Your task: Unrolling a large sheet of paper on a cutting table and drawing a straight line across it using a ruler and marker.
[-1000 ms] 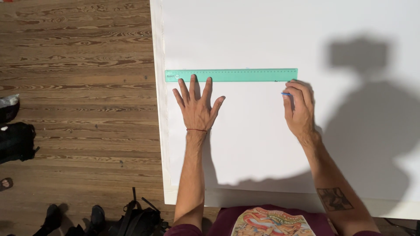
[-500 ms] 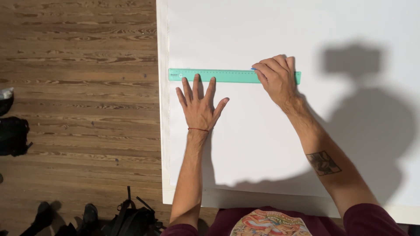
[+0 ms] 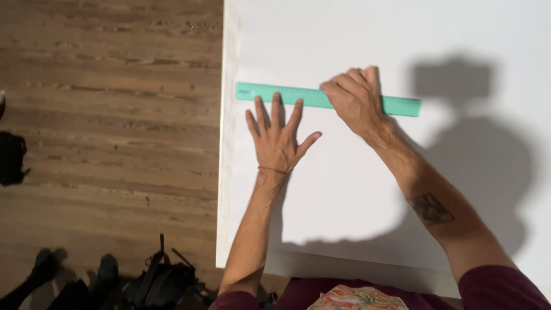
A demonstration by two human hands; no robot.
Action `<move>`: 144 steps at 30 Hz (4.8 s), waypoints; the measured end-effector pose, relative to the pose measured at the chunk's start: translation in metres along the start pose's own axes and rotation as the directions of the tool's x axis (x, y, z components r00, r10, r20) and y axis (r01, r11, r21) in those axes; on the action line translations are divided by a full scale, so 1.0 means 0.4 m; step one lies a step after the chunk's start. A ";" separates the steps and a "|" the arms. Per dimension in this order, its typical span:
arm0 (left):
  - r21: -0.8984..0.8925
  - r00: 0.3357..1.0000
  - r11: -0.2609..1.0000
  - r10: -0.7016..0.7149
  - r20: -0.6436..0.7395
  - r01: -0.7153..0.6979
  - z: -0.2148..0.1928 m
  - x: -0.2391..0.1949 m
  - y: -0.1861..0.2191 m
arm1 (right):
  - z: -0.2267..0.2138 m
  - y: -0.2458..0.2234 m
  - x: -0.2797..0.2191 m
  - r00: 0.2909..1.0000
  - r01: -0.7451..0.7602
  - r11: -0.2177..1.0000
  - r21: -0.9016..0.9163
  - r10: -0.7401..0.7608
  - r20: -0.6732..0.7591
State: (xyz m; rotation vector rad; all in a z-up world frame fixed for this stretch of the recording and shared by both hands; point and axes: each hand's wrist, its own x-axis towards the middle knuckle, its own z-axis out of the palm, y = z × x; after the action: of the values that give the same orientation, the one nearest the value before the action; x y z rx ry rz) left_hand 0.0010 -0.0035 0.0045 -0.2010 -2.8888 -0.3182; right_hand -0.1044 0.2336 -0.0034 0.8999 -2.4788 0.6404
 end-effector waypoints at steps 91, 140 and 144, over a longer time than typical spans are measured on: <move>-0.076 0.986 0.991 0.120 0.118 -0.112 0.120 -0.034 0.532 | -0.457 0.398 -0.531 0.965 -0.262 0.957 -0.128 0.262 -0.019; -0.161 0.914 0.912 0.337 -0.227 -0.377 0.297 -0.086 1.063 | -0.864 0.341 -1.176 0.799 -0.567 0.823 -0.033 0.540 -0.264; -0.132 0.923 0.928 0.317 -0.217 -0.349 0.324 -0.062 1.139 | -0.921 0.534 -1.208 0.869 -0.473 0.874 -0.112 0.441 -0.226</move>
State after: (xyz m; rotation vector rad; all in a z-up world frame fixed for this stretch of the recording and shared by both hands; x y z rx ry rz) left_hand 0.0706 0.4639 -0.0344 -0.6472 -2.5751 -0.4881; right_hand 0.1741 0.8143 -0.0211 0.1640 -2.5284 0.6241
